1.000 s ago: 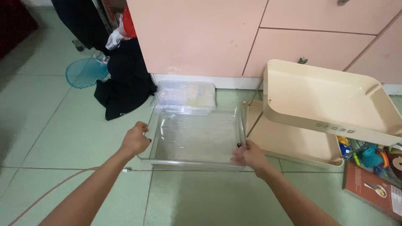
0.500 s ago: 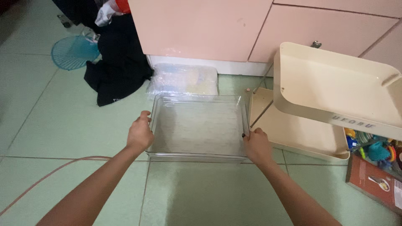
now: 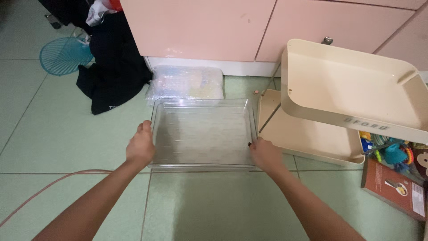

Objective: The person disassembles a two-tier plastic storage rack by removing trays and detaching metal rods. They then reassemble the rack by inserting the rods into the tray slots and stacking the trays back onto the frame.

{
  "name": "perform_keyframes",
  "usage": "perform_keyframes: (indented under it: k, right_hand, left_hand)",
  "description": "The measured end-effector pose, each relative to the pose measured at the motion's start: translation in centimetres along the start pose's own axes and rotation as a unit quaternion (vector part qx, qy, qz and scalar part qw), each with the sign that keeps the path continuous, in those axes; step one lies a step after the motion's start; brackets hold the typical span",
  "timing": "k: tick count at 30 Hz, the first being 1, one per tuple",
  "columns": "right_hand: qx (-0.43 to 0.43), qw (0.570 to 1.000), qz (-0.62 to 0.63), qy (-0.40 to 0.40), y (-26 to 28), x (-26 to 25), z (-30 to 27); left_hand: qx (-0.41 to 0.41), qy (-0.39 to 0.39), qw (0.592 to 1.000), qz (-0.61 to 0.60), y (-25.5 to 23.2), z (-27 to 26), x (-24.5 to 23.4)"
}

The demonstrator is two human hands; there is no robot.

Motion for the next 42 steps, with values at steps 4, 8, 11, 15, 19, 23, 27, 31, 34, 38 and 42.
perform_keyframes:
  k: [4,8,11,15,19,23,27,31,34,38,42]
  right_hand:
    - [0.011,1.000,-0.020,-0.013,-0.1,-1.2,-0.3]
    - [0.040,0.999,0.027,-0.003,-0.7,-2.8,-1.2]
    - [0.041,0.997,0.057,-0.034,-1.6,-5.8,-2.2]
    - [-0.030,0.979,0.076,-0.187,-3.5,-13.0,-7.1]
    - [-0.271,0.860,-0.054,-0.429,-3.4,-22.2,-15.3]
    - [-0.257,0.805,-0.154,-0.512,-6.2,-28.4,-16.8]
    - [-0.253,0.876,-0.166,-0.375,-7.8,-29.2,-11.8]
    - [-0.203,0.903,-0.216,-0.312,-9.7,-27.6,-8.4]
    - [-0.245,0.877,-0.228,-0.345,-10.0,-27.6,-8.9]
    - [-0.246,0.882,-0.225,-0.332,-10.5,-29.1,-8.7]
    - [-0.246,0.894,-0.210,-0.309,-10.2,-31.3,-9.7]
  left_hand:
    - [0.037,-0.036,0.996,0.078,-2.7,0.2,0.0]
    - [0.092,-0.053,0.991,0.086,-7.4,0.1,-0.2]
    - [0.128,-0.029,0.990,0.050,-11.1,-0.1,-0.2]
    - [0.166,-0.021,0.985,-0.031,-16.7,-0.9,-0.4]
    - [0.250,0.023,0.961,-0.114,-24.3,-1.5,-0.6]
    - [0.306,0.058,0.933,-0.181,-32.2,-2.9,-0.4]
    - [0.280,0.088,0.933,-0.210,-37.3,-4.1,1.1]
    - [0.208,0.112,0.924,-0.300,-39.1,-5.0,3.6]
    - [0.184,0.080,0.933,-0.299,-39.1,-5.0,4.1]
    - [0.209,0.046,0.937,-0.276,-39.5,-5.7,3.0]
    - [0.227,0.004,0.935,-0.273,-39.7,-7.3,0.3]
Point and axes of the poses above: each hand's wrist, its own z-axis towards the middle knuckle, its own x-axis out of the palm, y = z × x, the point moved 9 cm from there along z, towards the middle knuckle, and after that the axes turned 1 degree about z, right-handed, at the moved point
